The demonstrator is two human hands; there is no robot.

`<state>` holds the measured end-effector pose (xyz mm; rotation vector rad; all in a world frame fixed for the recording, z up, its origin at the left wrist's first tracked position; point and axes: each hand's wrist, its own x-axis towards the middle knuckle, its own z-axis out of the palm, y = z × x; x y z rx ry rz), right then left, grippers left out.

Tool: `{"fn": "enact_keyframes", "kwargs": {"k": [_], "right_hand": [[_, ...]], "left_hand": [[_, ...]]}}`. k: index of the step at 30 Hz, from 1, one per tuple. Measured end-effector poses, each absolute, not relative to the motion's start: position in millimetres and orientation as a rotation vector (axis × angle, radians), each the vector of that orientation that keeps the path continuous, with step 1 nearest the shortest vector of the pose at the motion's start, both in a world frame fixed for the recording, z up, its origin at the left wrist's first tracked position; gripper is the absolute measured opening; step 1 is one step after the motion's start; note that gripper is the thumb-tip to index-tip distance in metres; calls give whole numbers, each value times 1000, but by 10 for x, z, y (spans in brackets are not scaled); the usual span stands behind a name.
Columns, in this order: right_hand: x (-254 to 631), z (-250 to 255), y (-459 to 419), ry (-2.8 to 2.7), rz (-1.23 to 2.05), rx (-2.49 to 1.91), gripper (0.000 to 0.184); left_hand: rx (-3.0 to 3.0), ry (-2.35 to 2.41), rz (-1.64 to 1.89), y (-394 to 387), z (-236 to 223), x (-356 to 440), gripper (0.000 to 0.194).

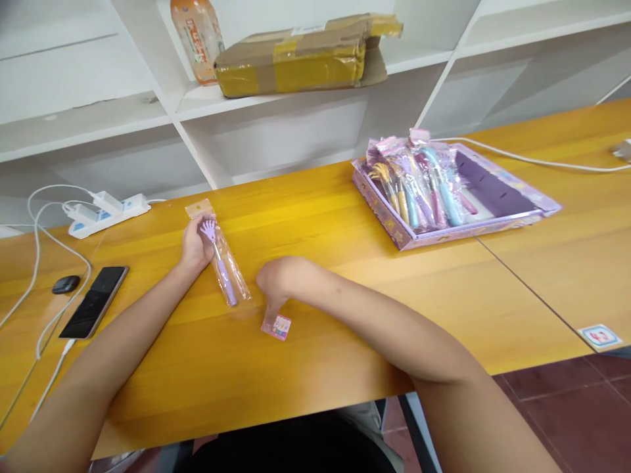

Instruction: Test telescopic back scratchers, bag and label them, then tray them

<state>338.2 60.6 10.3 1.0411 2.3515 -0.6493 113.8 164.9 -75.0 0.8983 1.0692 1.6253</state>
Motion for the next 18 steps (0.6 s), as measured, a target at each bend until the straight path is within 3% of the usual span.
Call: {"fn": "enact_keyframes", "kwargs": {"k": [6,12,15,18], "right_hand": [[3217,122,361,2374,-529,999,20],[3557,112,763,2413,-546,1123,12],[3778,23,1047,2437,-900,1001,20],[3905,-151,1278,2499,-1608,877,31]], "left_hand": [[956,1180,1479,1619,-786,1109,38],[1136,1230,1340,1527,-781,1118,59],[1285,1214,1309,1482,-778,1131,53],[1469,1234,1284,1413,-780,1168,46]]}}
